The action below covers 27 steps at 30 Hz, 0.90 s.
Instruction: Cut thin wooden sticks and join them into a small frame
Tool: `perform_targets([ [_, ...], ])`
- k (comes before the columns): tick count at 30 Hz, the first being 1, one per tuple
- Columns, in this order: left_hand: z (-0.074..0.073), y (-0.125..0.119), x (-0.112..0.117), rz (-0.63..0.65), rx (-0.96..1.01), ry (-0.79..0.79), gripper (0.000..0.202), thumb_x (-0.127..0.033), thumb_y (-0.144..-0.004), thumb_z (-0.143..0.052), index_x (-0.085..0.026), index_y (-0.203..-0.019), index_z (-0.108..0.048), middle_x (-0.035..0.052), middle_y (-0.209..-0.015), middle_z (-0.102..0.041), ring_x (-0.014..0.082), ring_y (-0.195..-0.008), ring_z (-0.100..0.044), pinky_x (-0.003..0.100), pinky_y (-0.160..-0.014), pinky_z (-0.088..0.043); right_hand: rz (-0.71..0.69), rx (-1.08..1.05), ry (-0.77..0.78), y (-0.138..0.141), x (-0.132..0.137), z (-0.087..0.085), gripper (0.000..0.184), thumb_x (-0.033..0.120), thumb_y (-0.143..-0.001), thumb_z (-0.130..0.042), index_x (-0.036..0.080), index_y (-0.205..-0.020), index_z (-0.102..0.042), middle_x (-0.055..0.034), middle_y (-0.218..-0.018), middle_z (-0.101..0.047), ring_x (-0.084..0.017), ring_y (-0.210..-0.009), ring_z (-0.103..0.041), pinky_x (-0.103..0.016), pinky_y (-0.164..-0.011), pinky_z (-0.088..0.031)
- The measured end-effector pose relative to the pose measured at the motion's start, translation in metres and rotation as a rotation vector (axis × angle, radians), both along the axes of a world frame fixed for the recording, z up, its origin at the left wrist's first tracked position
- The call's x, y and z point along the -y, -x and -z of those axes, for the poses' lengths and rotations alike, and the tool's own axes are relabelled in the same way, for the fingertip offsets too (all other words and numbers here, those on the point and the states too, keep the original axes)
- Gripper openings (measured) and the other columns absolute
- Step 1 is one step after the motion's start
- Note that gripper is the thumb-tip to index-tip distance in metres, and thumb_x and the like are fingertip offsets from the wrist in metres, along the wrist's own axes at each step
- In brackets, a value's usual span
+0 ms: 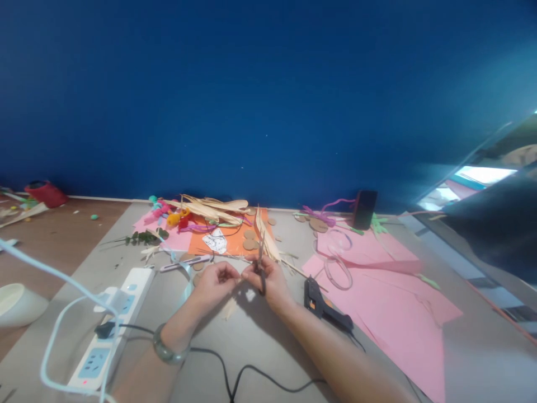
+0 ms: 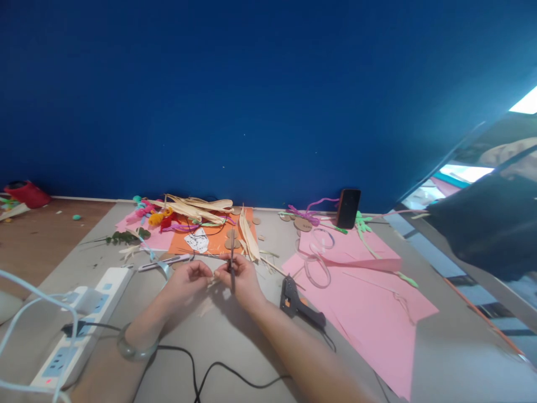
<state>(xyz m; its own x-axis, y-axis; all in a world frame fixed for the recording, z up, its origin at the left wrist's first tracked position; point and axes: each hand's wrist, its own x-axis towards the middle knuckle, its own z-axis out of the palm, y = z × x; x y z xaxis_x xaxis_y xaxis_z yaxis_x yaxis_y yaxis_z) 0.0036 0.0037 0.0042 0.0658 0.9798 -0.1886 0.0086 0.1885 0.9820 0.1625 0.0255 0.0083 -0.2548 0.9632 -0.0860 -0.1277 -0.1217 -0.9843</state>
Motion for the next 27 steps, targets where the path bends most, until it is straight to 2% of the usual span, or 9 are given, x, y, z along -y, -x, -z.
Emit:
perform_targets([
  [4,-0.005,0.007,-0.004,-0.064,-0.004,-0.044,0.010,-0.018,-0.063,-0.068,-0.015,-0.069,-0.060,-0.0016,-0.063,-0.060,0.0112,-0.058,-0.055,0.022,-0.058,-0.041,0.001,0.031,0.013,0.001,-0.001,0.005,0.043,0.031,-0.061,-0.076,0.016,-0.096,-0.057,0.0016,-0.065,-0.061,-0.010,-0.052,-0.051,-0.022,-0.049,-0.037],
  [11,-0.004,0.007,-0.005,-0.119,0.104,-0.062,0.023,-0.024,-0.068,-0.068,-0.015,-0.088,-0.062,0.0004,-0.070,-0.063,0.0132,-0.066,-0.059,0.024,-0.064,-0.044,-0.031,0.025,0.029,0.003,0.001,0.005,0.039,0.032,-0.061,-0.076,0.019,-0.093,-0.058,0.0034,-0.062,-0.059,-0.010,-0.051,-0.051,-0.022,-0.049,-0.038],
  [17,0.005,0.002,-0.003,-0.077,0.049,-0.051,0.015,-0.028,-0.069,-0.069,-0.014,-0.073,-0.063,0.0011,-0.067,-0.064,0.0125,-0.062,-0.057,0.022,-0.060,-0.042,0.015,0.005,0.032,0.003,0.003,0.005,0.041,0.031,-0.063,-0.076,0.016,-0.096,-0.057,0.0034,-0.063,-0.057,-0.009,-0.052,-0.050,-0.021,-0.049,-0.036],
  [20,0.007,0.003,-0.003,-0.075,0.014,-0.061,0.017,-0.031,-0.071,-0.067,-0.014,-0.072,-0.064,0.0015,-0.066,-0.064,0.0128,-0.061,-0.056,0.023,-0.061,-0.041,0.009,0.011,0.016,0.004,0.003,0.004,0.042,0.034,-0.064,-0.076,0.016,-0.095,-0.056,0.0035,-0.062,-0.056,-0.009,-0.053,-0.050,-0.021,-0.050,-0.037],
  [23,0.006,0.004,-0.003,-0.091,0.039,-0.067,0.018,-0.031,-0.071,-0.067,-0.014,-0.071,-0.064,0.0012,-0.065,-0.064,0.0131,-0.062,-0.056,0.023,-0.062,-0.042,-0.028,0.049,-0.016,0.004,0.002,0.002,0.042,0.038,-0.064,-0.076,0.016,-0.093,-0.057,0.0035,-0.061,-0.055,-0.010,-0.054,-0.050,-0.022,-0.051,-0.038],
  [27,-0.002,0.007,-0.003,-0.148,0.093,-0.067,0.016,-0.030,-0.070,-0.069,-0.014,-0.071,-0.065,-0.0003,-0.063,-0.062,0.0122,-0.061,-0.055,0.023,-0.062,-0.043,-0.157,0.141,-0.043,0.005,0.003,0.000,0.047,0.043,-0.058,-0.078,0.017,-0.091,-0.057,0.0039,-0.060,-0.054,-0.010,-0.053,-0.049,-0.023,-0.052,-0.040],
])
